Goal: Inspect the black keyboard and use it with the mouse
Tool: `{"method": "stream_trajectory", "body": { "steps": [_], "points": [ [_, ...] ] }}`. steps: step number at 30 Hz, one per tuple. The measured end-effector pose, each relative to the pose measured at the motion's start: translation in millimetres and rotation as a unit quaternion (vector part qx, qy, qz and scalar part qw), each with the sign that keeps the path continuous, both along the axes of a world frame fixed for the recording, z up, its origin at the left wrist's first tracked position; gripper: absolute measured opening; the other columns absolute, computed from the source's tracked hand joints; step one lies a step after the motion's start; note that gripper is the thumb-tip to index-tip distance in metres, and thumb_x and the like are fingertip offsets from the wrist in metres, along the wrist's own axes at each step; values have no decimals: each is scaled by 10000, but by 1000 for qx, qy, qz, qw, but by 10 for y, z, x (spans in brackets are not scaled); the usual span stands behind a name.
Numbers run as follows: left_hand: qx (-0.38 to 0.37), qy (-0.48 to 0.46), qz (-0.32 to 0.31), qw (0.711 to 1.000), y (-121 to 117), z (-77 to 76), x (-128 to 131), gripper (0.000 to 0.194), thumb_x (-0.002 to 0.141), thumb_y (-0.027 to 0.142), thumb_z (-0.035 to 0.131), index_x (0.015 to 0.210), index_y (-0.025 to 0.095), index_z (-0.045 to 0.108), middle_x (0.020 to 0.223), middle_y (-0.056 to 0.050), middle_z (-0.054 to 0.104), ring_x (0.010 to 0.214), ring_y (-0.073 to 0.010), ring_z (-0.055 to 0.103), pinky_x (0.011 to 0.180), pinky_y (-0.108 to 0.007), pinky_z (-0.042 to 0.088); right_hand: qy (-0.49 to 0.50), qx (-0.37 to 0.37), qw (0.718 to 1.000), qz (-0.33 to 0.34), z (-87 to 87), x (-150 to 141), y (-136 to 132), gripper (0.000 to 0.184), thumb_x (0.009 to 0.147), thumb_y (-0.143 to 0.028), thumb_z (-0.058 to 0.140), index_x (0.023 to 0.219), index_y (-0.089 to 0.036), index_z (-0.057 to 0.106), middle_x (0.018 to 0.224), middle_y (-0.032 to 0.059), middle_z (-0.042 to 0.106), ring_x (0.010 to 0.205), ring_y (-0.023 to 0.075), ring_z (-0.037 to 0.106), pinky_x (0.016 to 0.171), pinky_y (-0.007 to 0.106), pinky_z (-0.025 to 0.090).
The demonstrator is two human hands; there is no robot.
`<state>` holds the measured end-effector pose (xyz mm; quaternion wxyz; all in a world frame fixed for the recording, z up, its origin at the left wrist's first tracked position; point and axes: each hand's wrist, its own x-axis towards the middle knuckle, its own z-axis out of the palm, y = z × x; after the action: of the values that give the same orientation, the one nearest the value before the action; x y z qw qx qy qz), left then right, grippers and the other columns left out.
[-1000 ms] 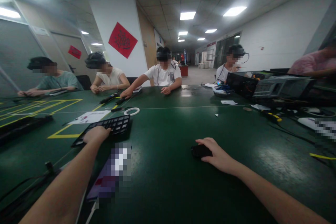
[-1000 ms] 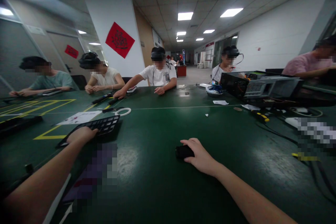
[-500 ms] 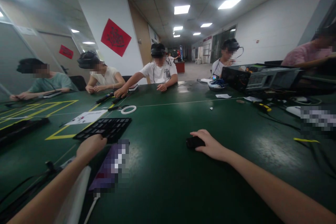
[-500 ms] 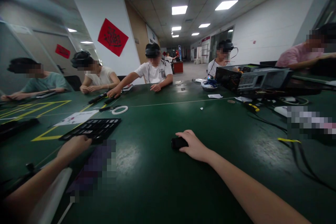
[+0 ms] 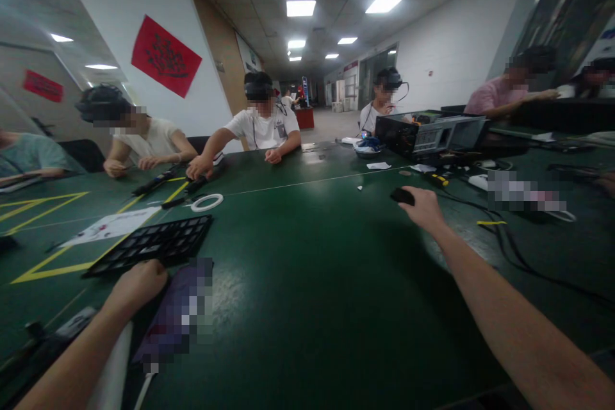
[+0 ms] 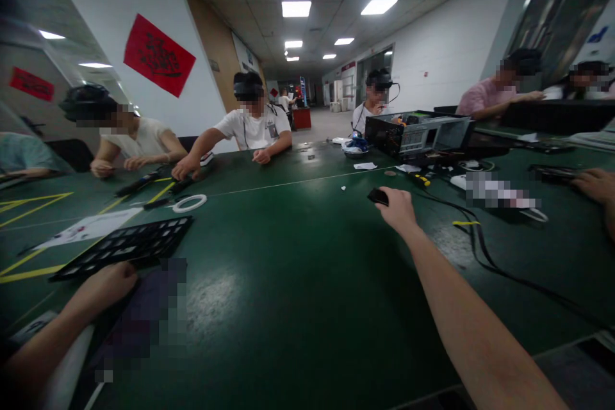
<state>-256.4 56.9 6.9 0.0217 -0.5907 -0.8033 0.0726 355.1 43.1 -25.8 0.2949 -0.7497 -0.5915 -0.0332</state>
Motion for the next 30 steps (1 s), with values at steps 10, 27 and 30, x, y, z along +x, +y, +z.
{"method": "stream_trajectory", "body": {
  "steps": [10, 27, 30],
  "points": [
    [-20, 30, -16, 999, -23, 20, 21, 365, 644, 145, 402, 958, 132, 587, 1092, -149, 633, 989, -244, 597, 774, -257, 436, 89, -37, 953, -286, -269, 378, -98, 555, 739, -400, 459, 1246, -173, 455, 1316, 176, 430, 1214, 386, 328, 955, 617, 226],
    [8, -1, -39, 999, -154, 50, 83, 363, 717, 203, 422, 1000, 64, 601, 1106, -231, 595, 1012, -321, 573, 794, -315, 427, 131, 25, 938, -321, -242, 356, -218, 593, 693, -363, 502, 1210, -73, 486, 1290, 228, 447, 1204, 380, 372, 978, 480, 292],
    [27, -12, -43, 999, -205, 56, 78, 338, 706, 145, 419, 971, 71, 615, 1074, -221, 615, 985, -304, 590, 759, -292, 432, 134, 9, 938, -319, -251, 362, -191, 615, 697, -394, 512, 1220, -71, 484, 1293, 233, 443, 1206, 391, 368, 977, 482, 292]
  ]
}}
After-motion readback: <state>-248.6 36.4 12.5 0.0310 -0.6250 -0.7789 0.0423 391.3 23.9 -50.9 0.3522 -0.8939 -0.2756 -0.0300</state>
